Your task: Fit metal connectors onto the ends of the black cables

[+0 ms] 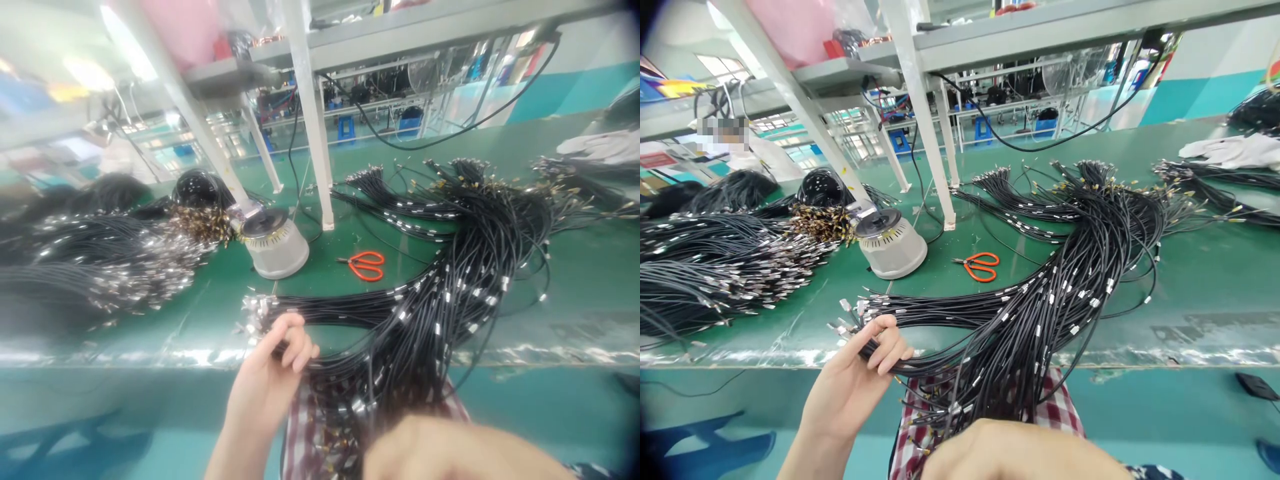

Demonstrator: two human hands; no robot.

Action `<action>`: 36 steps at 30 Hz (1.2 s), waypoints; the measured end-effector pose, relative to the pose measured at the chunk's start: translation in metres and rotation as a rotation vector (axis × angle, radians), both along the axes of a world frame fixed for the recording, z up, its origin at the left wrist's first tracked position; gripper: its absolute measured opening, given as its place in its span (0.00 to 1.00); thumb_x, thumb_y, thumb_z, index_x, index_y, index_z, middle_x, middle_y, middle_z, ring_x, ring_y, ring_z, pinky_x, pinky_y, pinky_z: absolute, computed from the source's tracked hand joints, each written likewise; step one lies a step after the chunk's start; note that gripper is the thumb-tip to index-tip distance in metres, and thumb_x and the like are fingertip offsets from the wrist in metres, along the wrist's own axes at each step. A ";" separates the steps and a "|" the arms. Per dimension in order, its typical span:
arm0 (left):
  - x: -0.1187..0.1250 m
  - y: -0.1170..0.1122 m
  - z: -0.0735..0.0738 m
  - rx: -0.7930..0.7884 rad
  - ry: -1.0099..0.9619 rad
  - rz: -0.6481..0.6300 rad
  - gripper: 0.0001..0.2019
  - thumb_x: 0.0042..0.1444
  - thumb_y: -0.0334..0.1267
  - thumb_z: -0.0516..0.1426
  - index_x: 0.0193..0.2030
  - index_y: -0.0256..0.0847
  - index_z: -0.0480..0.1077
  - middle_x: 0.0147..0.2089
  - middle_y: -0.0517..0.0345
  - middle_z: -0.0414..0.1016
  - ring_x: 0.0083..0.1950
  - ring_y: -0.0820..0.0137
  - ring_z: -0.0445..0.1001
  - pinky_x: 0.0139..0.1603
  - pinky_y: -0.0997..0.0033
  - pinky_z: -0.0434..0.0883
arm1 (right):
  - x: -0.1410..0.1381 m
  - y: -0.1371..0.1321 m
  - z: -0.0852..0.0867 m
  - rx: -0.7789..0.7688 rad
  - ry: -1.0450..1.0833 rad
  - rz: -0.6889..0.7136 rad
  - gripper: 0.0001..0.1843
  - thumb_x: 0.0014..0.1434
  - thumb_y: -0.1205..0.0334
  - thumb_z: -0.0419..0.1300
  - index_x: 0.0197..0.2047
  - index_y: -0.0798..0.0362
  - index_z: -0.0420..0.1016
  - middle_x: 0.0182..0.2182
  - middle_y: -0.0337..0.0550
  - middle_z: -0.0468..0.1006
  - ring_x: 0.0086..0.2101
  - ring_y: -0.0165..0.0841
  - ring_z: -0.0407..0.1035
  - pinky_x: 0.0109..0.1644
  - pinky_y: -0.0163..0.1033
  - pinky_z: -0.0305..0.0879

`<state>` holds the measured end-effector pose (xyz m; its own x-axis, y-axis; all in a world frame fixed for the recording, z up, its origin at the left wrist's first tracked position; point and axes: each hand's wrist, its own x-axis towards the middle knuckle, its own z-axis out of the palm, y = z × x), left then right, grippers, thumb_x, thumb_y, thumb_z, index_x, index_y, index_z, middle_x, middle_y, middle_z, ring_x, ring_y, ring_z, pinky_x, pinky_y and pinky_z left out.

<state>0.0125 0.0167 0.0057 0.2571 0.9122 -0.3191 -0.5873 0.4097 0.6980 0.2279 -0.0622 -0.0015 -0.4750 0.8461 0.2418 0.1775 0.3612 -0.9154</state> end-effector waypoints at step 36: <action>0.010 -0.016 0.001 0.154 0.094 -0.186 0.09 0.51 0.24 0.54 0.38 0.36 0.69 0.21 0.65 0.60 0.24 0.73 0.61 0.30 0.69 0.54 | -0.010 0.029 -0.007 0.481 -0.569 0.184 0.03 0.60 0.63 0.61 0.33 0.50 0.74 0.36 0.39 0.74 0.33 0.32 0.68 0.36 0.38 0.61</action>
